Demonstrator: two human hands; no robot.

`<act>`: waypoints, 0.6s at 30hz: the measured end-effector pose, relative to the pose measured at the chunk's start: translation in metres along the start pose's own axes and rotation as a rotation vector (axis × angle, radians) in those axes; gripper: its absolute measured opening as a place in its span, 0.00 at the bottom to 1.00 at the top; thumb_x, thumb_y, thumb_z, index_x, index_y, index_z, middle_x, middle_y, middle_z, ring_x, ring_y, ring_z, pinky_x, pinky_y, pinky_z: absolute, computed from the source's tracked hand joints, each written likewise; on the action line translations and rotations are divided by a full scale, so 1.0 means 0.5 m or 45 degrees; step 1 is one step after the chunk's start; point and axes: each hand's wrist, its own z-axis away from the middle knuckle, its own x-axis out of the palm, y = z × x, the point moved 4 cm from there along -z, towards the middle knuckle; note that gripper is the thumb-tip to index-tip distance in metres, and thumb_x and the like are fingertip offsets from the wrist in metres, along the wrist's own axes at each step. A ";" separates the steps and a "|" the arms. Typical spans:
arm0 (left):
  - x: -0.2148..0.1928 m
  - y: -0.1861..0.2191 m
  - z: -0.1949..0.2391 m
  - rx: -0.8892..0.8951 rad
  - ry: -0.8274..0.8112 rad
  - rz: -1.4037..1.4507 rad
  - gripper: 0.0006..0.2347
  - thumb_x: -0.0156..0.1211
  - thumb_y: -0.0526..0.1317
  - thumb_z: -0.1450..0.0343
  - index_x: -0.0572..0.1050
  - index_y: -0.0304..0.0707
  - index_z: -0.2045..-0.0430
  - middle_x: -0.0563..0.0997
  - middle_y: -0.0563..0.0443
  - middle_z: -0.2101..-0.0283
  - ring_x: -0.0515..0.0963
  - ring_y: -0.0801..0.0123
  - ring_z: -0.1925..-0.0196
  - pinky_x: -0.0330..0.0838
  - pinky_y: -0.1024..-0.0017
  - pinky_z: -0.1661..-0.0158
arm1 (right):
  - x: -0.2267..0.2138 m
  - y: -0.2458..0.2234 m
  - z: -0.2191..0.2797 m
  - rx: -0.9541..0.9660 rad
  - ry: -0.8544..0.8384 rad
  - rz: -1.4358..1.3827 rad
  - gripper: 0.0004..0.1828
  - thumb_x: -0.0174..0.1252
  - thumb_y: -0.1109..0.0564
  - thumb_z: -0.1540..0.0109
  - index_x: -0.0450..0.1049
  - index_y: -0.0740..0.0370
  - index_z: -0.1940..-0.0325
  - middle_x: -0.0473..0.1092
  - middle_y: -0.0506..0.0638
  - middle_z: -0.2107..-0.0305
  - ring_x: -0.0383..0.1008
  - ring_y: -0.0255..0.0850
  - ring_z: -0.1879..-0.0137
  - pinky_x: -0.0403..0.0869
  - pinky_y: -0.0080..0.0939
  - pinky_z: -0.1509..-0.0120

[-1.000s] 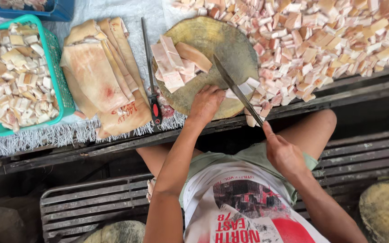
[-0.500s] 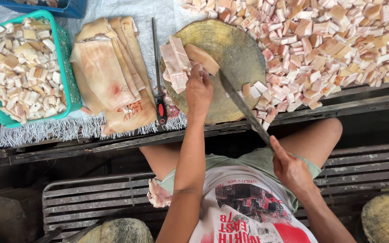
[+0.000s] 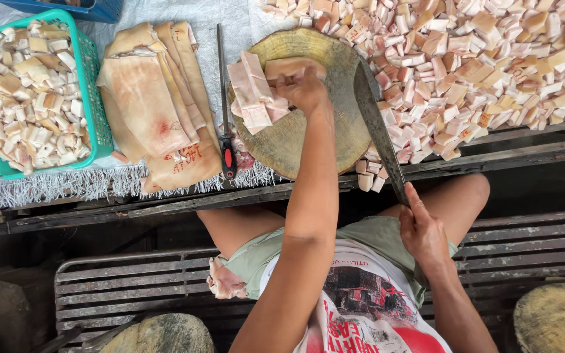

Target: The person chops pieces of animal skin and fat on a wooden board using a large knife, moving the cut pieces into a pile and selecting new sections from a stack.

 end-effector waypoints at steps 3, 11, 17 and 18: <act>0.002 -0.025 -0.030 0.055 -0.099 0.184 0.24 0.58 0.25 0.33 0.59 0.29 0.42 0.71 0.41 0.47 0.73 0.58 0.50 0.75 0.70 0.47 | -0.001 -0.005 0.001 0.050 -0.001 -0.075 0.31 0.55 0.60 0.34 0.65 0.53 0.26 0.74 0.66 0.78 0.79 0.58 0.70 0.76 0.54 0.63; 0.018 -0.031 -0.024 0.332 -0.097 -0.982 0.44 0.75 0.52 0.35 0.50 0.21 0.37 0.68 0.27 0.43 0.72 0.42 0.44 0.68 0.49 0.43 | -0.025 -0.029 -0.002 0.039 0.073 -0.193 0.31 0.54 0.61 0.33 0.63 0.55 0.24 0.76 0.62 0.73 0.81 0.51 0.67 0.76 0.48 0.60; 0.064 0.048 0.039 0.213 -0.077 -1.567 0.48 0.68 0.56 0.37 0.41 0.33 0.30 0.65 0.28 0.39 0.67 0.42 0.39 0.71 0.52 0.46 | -0.006 -0.051 0.005 0.072 0.030 -0.265 0.30 0.54 0.61 0.33 0.63 0.56 0.25 0.75 0.57 0.75 0.78 0.39 0.70 0.75 0.43 0.62; 0.067 0.059 0.052 0.048 -0.135 -1.673 0.47 0.65 0.56 0.35 0.39 0.37 0.29 0.63 0.29 0.39 0.66 0.43 0.38 0.72 0.53 0.47 | -0.006 -0.053 0.005 0.096 0.012 -0.260 0.30 0.54 0.61 0.33 0.64 0.56 0.25 0.75 0.57 0.76 0.77 0.39 0.71 0.75 0.43 0.62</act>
